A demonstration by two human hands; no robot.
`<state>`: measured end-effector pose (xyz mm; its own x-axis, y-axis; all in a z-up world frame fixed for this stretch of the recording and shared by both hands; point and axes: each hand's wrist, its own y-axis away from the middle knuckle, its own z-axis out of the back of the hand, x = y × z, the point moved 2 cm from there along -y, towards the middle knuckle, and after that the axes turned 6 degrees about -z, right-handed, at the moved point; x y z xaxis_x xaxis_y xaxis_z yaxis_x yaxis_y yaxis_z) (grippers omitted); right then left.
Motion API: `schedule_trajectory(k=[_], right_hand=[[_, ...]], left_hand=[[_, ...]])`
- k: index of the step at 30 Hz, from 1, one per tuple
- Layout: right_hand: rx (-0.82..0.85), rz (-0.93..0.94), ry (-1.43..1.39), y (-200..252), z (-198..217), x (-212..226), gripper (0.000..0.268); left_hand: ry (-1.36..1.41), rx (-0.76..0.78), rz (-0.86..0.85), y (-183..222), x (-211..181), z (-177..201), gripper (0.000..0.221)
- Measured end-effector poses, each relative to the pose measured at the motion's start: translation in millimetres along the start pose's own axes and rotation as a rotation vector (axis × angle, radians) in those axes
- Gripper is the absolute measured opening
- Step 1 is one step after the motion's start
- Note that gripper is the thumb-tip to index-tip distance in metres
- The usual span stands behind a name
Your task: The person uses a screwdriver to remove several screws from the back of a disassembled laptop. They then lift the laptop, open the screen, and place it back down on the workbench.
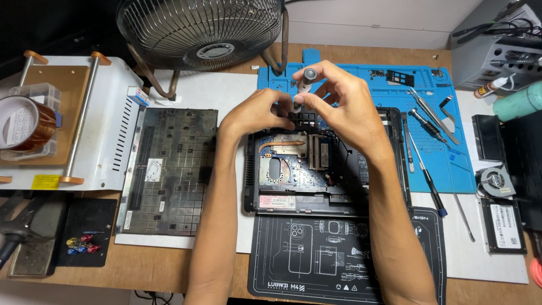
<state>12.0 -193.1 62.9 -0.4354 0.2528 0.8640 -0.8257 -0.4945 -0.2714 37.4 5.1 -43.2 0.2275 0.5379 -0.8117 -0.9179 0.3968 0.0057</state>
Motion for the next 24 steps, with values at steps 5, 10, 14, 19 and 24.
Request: schedule_trajectory(k=[5,10,14,19,24], right_hand=[[-0.038,0.014,-0.020,3,4,10,0.021],[-0.062,-0.002,-0.005,5,10,12,0.021],[-0.070,-0.007,-0.030,6,13,14,0.021],[-0.079,-0.029,-0.085,8,26,11,0.019],[-0.183,-0.049,-0.031,14,51,-2,0.018]], left_hand=[[-0.049,0.030,-0.010,5,-17,6,0.014],[-0.063,0.038,-0.040,5,-23,6,0.009],[-0.064,0.037,-0.058,6,-27,7,0.005],[-0.069,0.005,-0.030,8,-34,9,0.010],[-0.029,-0.030,-0.017,8,-34,7,0.016]])
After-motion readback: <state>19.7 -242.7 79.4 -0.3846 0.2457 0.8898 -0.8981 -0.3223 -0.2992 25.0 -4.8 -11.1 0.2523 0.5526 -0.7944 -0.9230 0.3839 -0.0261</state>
